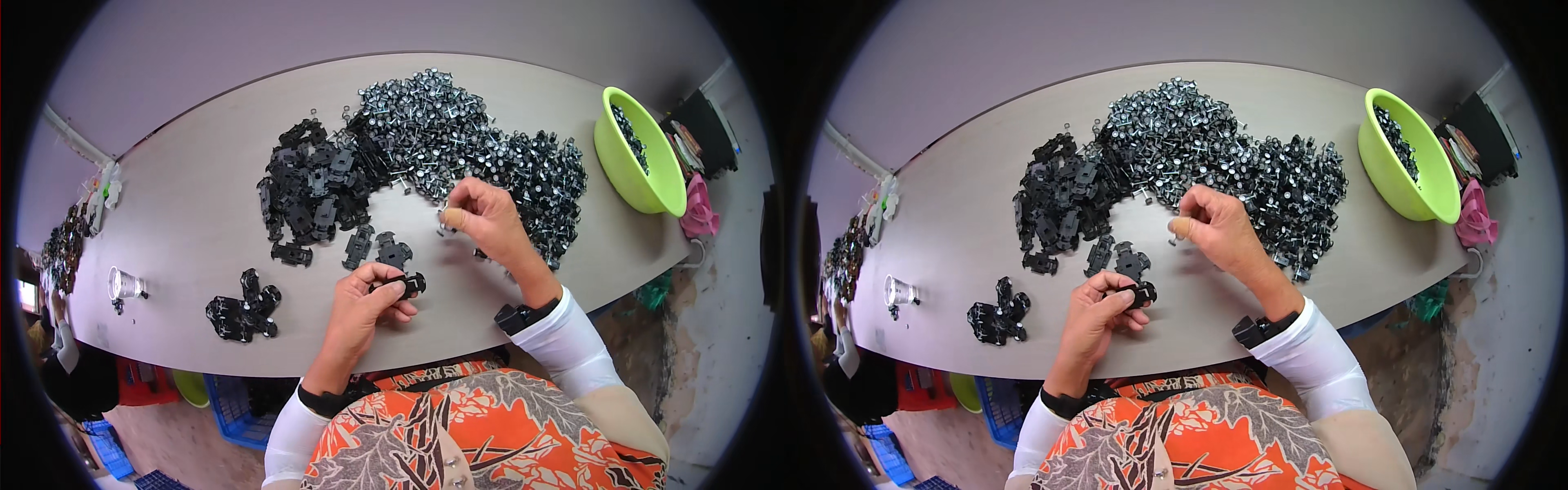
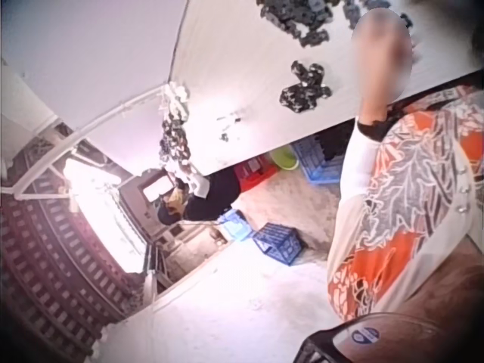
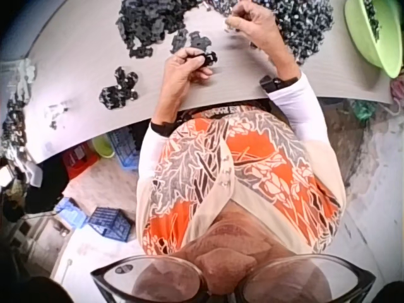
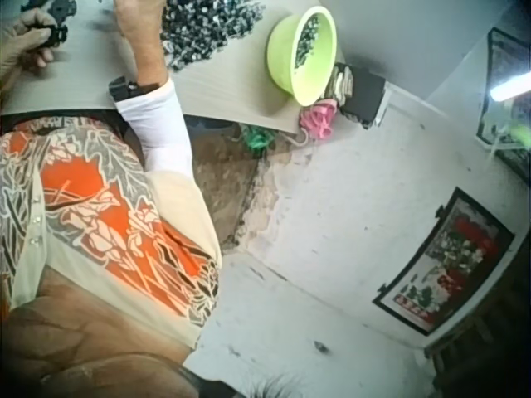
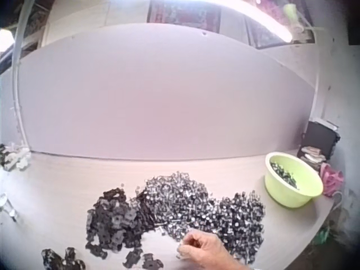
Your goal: The person assembles small black plastic components with metal fasteners at a table. They repeatedly pick up a plastic piece, insert a metal fastener, and place the assembled unit on the table. The process is continuous and repetitive throughout the clip.
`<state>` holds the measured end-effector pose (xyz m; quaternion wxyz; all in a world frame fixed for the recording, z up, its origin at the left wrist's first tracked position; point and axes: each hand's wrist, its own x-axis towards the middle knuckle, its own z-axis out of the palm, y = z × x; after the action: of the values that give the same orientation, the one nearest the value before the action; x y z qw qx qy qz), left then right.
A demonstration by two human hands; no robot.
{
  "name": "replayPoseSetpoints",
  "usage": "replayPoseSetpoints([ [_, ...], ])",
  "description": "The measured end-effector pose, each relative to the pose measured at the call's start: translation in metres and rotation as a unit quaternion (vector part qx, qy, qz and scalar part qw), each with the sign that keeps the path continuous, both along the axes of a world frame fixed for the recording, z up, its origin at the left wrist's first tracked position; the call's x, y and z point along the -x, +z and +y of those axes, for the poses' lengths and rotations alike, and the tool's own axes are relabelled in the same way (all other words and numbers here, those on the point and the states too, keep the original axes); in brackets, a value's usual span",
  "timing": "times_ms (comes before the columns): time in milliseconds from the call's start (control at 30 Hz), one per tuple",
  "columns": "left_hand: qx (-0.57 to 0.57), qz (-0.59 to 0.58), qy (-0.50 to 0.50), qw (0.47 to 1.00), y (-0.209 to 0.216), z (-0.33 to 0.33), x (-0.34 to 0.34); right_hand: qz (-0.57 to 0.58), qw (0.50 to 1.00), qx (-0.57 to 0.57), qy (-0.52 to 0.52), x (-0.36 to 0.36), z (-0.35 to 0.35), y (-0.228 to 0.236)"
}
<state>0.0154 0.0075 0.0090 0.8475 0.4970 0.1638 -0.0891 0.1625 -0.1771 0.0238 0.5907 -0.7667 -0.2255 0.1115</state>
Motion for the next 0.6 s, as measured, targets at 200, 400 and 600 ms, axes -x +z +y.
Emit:
replayPoseSetpoints([
  [200, 0.006, 0.002, -0.013, 1.0, 0.005, -0.002, 0.008, -0.115, 0.98, 0.125, 0.099, 0.032, -0.013, -0.002],
  [400, 0.004, 0.006, 0.002, 1.0, -0.001, 0.001, 0.013, -0.157, 0.976, 0.142, 0.052, 0.044, -0.026, 0.005],
  [600, 0.001, -0.011, 0.003, 1.0, -0.006, 0.001, 0.013, -0.173, 0.935, 0.097, 0.293, 0.088, -0.047, 0.013],
])
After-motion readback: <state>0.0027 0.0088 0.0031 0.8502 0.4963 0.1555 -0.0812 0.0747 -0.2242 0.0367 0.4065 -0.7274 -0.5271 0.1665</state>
